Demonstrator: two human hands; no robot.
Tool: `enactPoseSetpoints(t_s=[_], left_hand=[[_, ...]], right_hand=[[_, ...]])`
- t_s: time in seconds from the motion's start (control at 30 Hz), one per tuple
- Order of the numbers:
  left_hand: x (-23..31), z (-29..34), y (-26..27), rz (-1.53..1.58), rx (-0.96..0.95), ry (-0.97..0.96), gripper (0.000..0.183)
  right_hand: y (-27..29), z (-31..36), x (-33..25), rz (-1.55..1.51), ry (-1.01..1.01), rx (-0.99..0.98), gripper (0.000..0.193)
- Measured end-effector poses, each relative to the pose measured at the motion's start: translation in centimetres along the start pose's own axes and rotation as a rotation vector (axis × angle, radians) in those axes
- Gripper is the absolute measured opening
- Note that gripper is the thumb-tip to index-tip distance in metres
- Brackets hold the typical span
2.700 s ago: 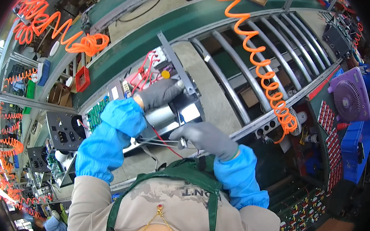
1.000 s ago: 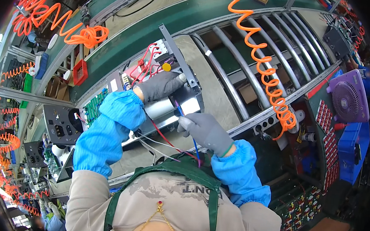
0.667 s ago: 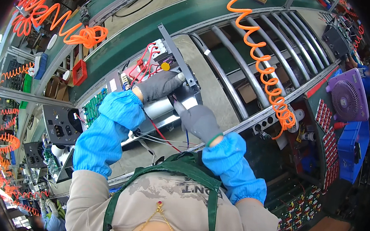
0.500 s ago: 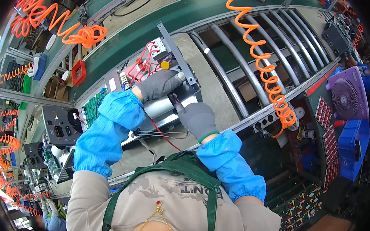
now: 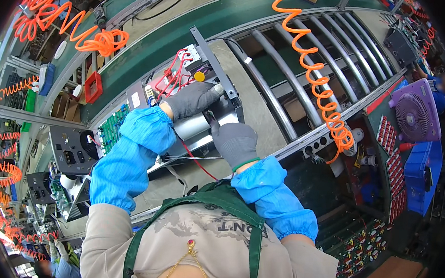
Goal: The person assembles an electronic device on a workbench, using a pneumatic screwdriver to secure a metal casing and a screwdriver to tighten screws on a cylindrical component. They connect various colored wires to a circuit board and a motor, organizing the connections within the device's frame.
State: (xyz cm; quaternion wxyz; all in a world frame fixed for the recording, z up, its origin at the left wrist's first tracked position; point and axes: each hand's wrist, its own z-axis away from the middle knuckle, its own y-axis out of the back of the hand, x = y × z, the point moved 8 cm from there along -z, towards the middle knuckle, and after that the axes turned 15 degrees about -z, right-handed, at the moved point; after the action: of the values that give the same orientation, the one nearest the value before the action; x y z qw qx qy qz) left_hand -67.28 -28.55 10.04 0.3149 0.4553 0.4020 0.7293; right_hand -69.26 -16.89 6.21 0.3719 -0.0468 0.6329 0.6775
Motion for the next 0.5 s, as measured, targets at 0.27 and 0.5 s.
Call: enactPoseSetpoints(t_s=[0.27, 0.5], left_hand=[[1.0, 0.3, 0.7, -0.108, 0.047, -0.085, 0.079], [0.2, -0.3, -0.3, -0.043, 0.036, -0.077, 0.077]], right_hand=[[2.7, 1.2, -1.0, -0.724, 0.017, -0.201, 0.03], [-0.8, 1.9, 0.7, -1.415, -0.124, -0.272, 0.034]])
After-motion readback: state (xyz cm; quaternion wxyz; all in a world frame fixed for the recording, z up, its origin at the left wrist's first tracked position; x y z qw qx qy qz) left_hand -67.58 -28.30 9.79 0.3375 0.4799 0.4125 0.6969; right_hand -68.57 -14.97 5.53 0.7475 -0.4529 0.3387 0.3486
